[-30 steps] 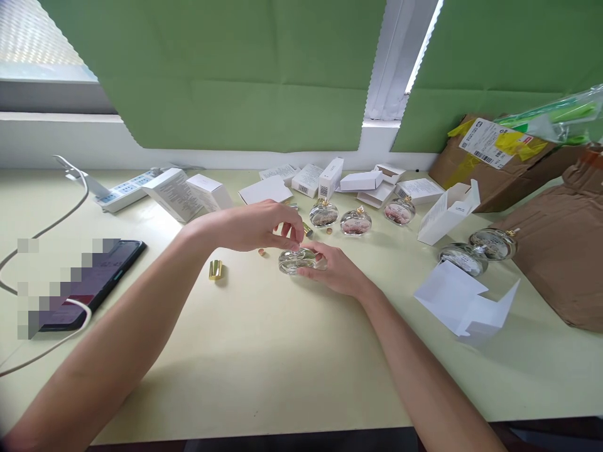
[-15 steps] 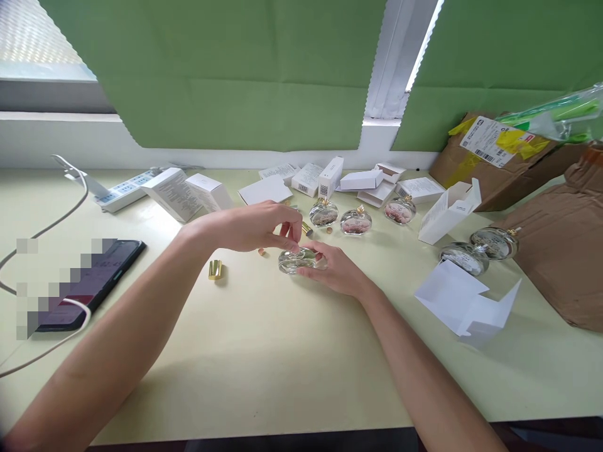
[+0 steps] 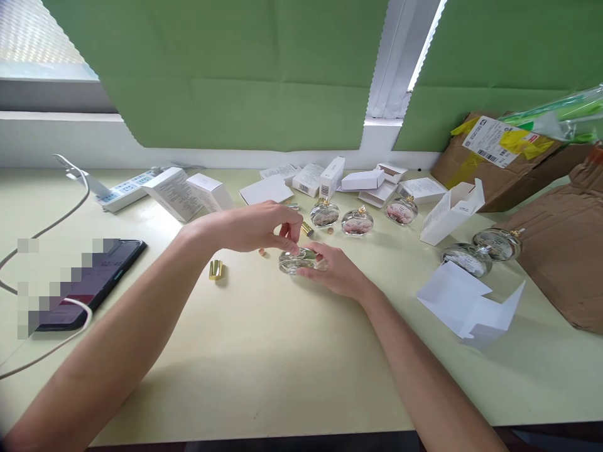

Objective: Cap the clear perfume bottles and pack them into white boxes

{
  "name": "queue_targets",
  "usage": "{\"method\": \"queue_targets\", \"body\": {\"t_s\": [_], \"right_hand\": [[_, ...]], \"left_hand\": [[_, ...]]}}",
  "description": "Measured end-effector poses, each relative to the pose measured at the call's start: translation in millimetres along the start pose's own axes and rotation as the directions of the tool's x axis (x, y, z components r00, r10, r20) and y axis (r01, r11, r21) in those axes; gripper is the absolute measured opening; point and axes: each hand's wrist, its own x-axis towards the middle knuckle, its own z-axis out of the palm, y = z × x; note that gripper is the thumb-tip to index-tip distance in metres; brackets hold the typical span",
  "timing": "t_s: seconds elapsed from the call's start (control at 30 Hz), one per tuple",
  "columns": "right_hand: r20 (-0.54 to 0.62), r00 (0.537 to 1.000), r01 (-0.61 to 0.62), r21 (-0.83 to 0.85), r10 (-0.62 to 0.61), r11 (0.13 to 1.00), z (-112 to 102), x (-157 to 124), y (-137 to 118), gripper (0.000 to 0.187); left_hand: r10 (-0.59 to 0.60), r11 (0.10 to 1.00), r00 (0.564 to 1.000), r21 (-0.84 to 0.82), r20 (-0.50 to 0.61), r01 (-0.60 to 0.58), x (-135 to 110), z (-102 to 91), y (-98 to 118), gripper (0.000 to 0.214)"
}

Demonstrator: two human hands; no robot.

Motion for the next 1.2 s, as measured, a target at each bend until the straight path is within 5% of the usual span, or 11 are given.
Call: {"method": "queue_targets", "body": {"t_s": [1.2], "right_hand": [[-0.003,1.000,-0.024,-0.009,0.023,1.000,-0.6,-0.2,-3.1,0.051]], "left_hand": [[0.004,0.999,0.999,0.037,-0.048,-0.003,5.0,6.5,3.4,0.017]]}}
